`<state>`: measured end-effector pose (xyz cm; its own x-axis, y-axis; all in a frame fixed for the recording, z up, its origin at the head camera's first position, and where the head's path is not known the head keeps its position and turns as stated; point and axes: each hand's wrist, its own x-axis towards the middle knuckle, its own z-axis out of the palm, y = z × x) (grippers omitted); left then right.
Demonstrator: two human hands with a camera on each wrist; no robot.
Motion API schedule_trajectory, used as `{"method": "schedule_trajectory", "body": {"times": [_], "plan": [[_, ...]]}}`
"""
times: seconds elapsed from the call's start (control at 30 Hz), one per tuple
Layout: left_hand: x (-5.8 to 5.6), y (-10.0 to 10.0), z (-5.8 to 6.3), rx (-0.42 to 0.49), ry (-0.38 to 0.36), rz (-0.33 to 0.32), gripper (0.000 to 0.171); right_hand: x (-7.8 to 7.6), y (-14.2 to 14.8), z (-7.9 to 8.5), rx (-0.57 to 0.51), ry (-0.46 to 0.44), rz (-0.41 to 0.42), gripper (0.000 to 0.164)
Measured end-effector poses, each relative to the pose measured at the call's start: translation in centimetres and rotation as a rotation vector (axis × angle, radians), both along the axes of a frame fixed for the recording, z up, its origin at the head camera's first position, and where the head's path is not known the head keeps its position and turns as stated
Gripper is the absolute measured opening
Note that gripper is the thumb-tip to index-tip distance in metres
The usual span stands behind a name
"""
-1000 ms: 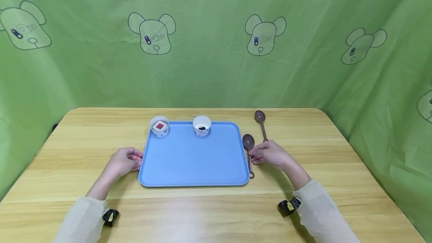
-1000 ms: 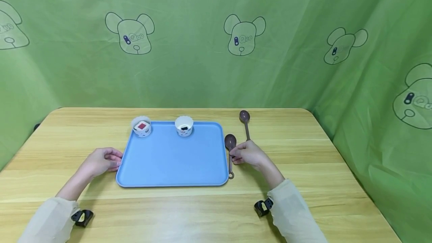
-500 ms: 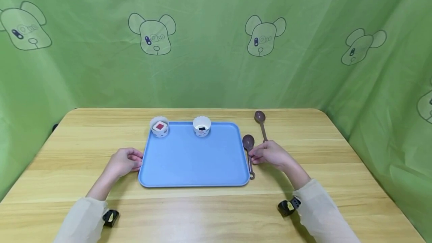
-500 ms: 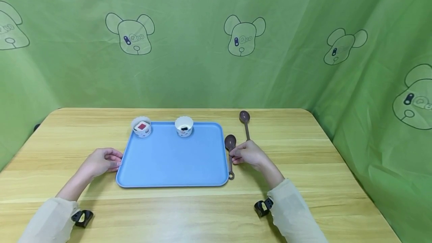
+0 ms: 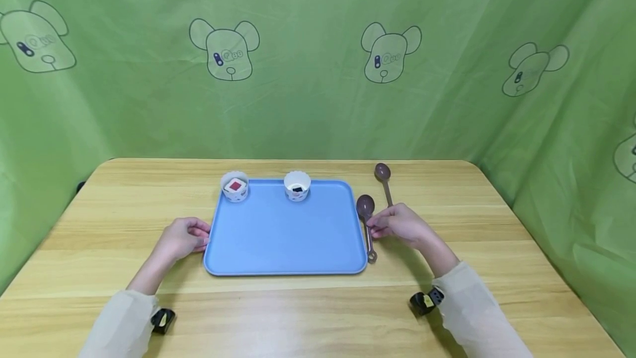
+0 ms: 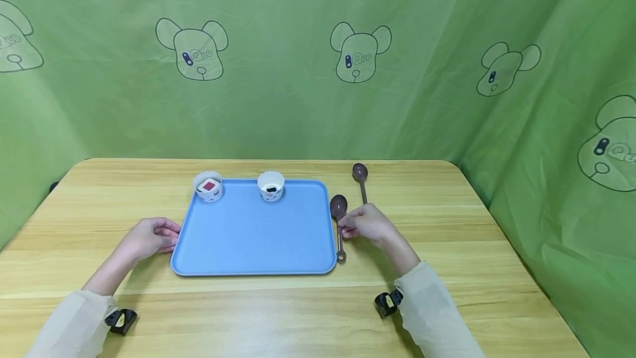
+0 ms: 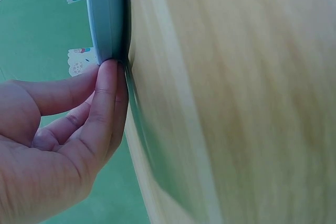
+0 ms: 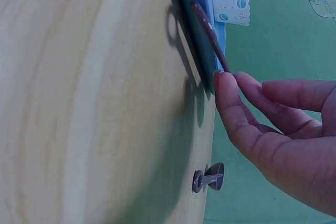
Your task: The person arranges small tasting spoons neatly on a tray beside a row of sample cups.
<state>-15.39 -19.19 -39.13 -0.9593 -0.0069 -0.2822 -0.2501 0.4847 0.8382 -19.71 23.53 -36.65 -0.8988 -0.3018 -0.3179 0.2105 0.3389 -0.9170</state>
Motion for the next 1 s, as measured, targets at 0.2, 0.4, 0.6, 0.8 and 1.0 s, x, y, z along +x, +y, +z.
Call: {"method": "schedule_trajectory", "body": {"times": [0.2, 0.4, 0.6, 0.8, 1.0], "plan": [[0.0, 0.0, 0.0, 0.003, -0.008, 0.005, 0.022, -0.1, -0.1, 0.4, 0.009, 0.001, 0.001, 0.023], [-0.1, -0.1, -0.1, 0.0, -0.01, 0.001, 0.021, -0.3, -0.1, 0.6, 0.011, 0.0, 0.005, 0.023], [-0.2, -0.2, 0.0, 0.005, -0.015, -0.006, 0.022, -0.5, -0.2, 0.9, 0.012, 0.007, 0.011, 0.024], [-0.1, -0.1, 0.0, 0.016, -0.023, -0.001, 0.022, -0.8, -0.5, 1.2, 0.012, 0.021, 0.021, 0.024], [-0.1, 0.0, -0.1, 0.014, -0.017, -0.001, 0.021, -0.9, -1.0, 1.6, -0.004, 0.031, 0.039, 0.025]]}}
